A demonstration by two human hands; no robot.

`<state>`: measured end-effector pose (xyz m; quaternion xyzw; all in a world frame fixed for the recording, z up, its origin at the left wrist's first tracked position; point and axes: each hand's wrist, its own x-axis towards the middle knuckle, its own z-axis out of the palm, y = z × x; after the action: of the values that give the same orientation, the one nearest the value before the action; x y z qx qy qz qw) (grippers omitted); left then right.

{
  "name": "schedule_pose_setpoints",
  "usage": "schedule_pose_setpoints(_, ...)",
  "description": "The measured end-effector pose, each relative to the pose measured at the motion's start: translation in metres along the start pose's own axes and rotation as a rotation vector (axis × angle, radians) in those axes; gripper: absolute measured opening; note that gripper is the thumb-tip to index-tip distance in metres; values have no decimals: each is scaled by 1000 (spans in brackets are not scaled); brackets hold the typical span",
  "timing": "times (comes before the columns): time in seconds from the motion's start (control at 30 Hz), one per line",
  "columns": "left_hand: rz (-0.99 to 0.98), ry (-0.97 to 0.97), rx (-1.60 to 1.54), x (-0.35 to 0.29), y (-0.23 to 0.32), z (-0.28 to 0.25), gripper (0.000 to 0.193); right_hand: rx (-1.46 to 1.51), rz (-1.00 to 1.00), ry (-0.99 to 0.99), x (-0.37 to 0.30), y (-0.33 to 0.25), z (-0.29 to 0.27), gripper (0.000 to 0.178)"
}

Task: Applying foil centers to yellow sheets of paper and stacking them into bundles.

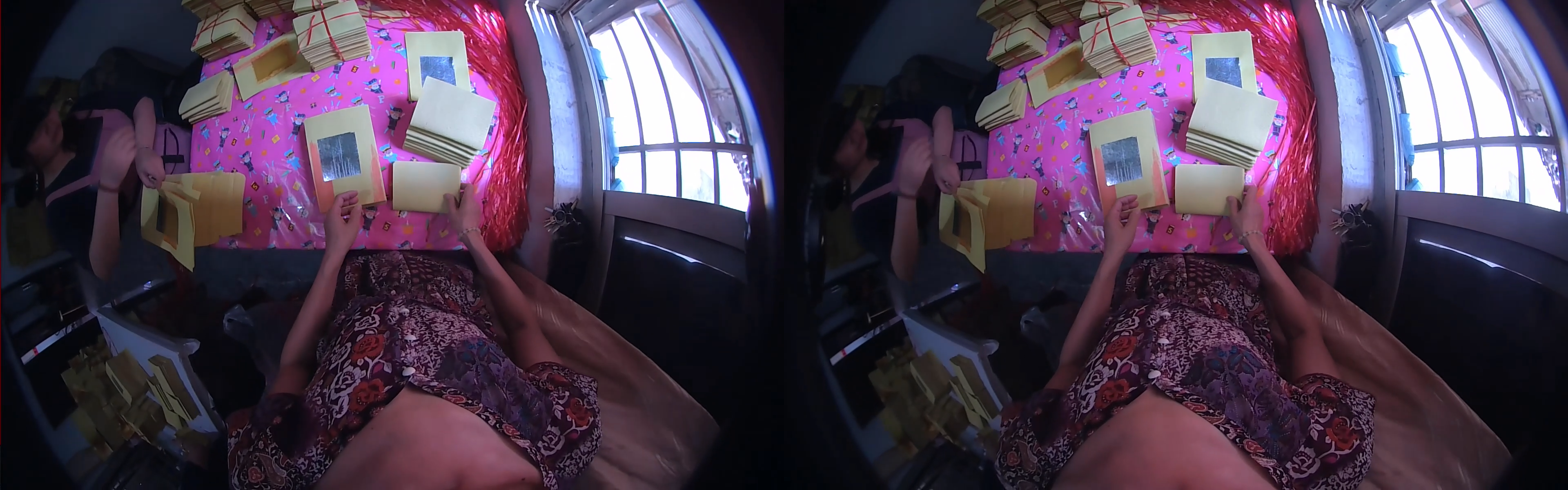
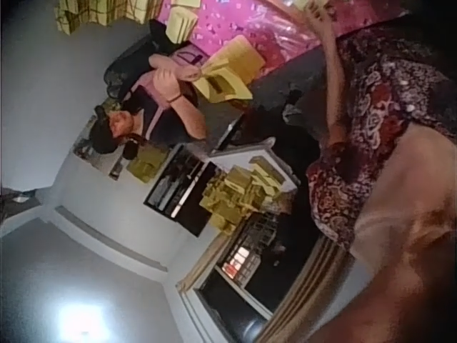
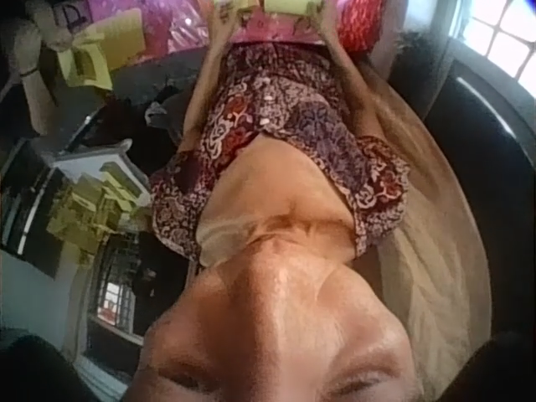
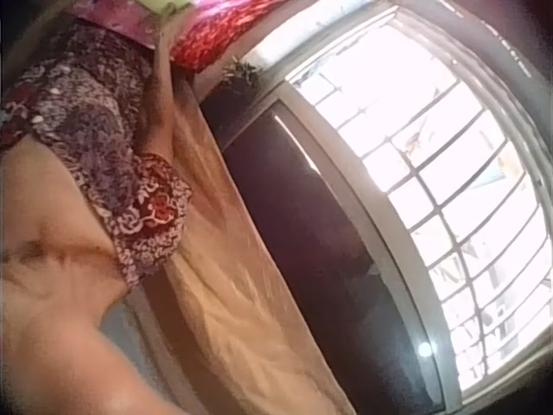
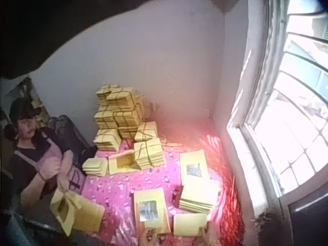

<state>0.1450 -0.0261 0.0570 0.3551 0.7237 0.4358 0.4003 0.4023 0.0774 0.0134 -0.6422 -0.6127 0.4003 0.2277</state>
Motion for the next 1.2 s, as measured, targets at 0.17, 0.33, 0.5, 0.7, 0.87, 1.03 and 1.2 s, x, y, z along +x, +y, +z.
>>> schedule_pose_setpoints(0.17,-7,87,31,-13,-5,-6,27,-297,-123,15,5,3,-3,33)
schedule_pose_setpoints(0.33,7,117,141,-17,-4,-19,27,-210,-229,100,4,13,-2,35)
schedule_pose_setpoints(0.5,105,122,194,-6,-7,-36,26,-325,-457,278,-7,-19,-8,33)
schedule_pose_setpoints(0.7,203,60,273,18,-17,-46,25,-386,-592,2,-15,-35,28,27)
schedule_pose_setpoints(0.87,246,7,305,36,-23,-54,25,-497,-603,-133,1,-22,60,33)
schedule_pose_setpoints(1.03,291,-14,346,42,-20,-65,25,-492,-576,-158,10,-14,63,34)
schedule_pose_setpoints(1.2,435,-68,509,47,-14,-77,29,-596,-537,-205,10,-31,59,30)
